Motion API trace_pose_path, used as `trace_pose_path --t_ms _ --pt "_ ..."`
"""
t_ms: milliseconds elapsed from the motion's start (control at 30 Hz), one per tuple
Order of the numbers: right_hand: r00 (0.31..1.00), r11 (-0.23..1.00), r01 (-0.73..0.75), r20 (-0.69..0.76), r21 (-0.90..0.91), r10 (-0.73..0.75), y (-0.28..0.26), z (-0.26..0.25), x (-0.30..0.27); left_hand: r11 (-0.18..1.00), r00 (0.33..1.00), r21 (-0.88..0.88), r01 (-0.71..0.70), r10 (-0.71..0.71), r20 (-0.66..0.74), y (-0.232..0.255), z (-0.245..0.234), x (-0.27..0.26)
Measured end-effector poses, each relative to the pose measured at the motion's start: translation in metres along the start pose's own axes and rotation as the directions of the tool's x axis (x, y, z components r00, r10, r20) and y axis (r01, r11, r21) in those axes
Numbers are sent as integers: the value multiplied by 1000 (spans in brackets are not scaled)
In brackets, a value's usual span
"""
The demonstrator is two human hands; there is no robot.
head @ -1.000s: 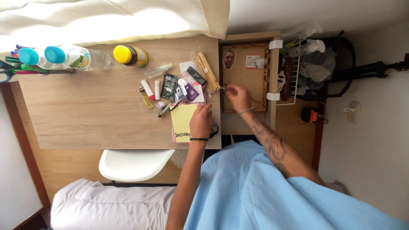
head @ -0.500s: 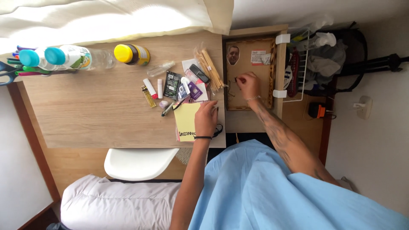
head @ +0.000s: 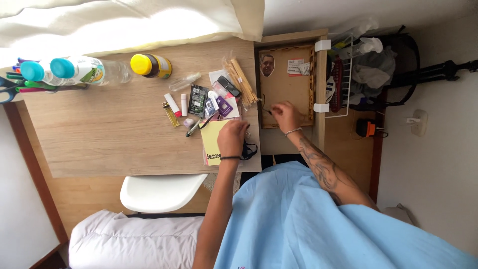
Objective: Cleaning a desk surface and organizing various personal items from a bed into desk drawers.
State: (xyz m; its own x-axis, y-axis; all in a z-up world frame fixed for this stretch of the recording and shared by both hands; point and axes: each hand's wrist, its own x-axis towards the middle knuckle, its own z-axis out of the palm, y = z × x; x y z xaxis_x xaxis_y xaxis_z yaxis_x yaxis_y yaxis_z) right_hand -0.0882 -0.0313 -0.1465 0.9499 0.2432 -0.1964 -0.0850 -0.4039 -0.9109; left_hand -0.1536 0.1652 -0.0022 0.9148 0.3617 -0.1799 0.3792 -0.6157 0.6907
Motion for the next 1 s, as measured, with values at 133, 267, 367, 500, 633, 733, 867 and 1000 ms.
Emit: trace_pose_path --t_ms 133,267,367,500,633,733,867,1000 --pt "993 945 113 59 -308 -100 35 18 -3 943 988 295 -155 155 25 2 -7 -19" --pt "990 921 128 105 -368 -95 24 21 1 915 980 357 -189 197 14 -5 5 -29" --pt "991 919 97 123 -382 -53 37 24 -1 884 958 402 -237 283 -57 -11 10 -35" --pt "999 968 41 22 -246 -37 15 3 -1 927 974 331 -175 213 -82 4 -1 -31" --pt "999 998 30 -33 -48 -32 -49 -21 -22 978 980 115 -174 184 -81 17 -20 -24" --pt "997 996 64 31 58 -66 -97 -19 -47 962 988 -240 -128 146 56 4 -12 -24" --pt "995 985 32 83 170 -47 -96 -4 -59 960 996 -279 22 1 85 -15 6 -32" --pt "990 974 -42 142 224 10 -39 0 -47 990 987 0 -139 139 -82 -16 6 -33"
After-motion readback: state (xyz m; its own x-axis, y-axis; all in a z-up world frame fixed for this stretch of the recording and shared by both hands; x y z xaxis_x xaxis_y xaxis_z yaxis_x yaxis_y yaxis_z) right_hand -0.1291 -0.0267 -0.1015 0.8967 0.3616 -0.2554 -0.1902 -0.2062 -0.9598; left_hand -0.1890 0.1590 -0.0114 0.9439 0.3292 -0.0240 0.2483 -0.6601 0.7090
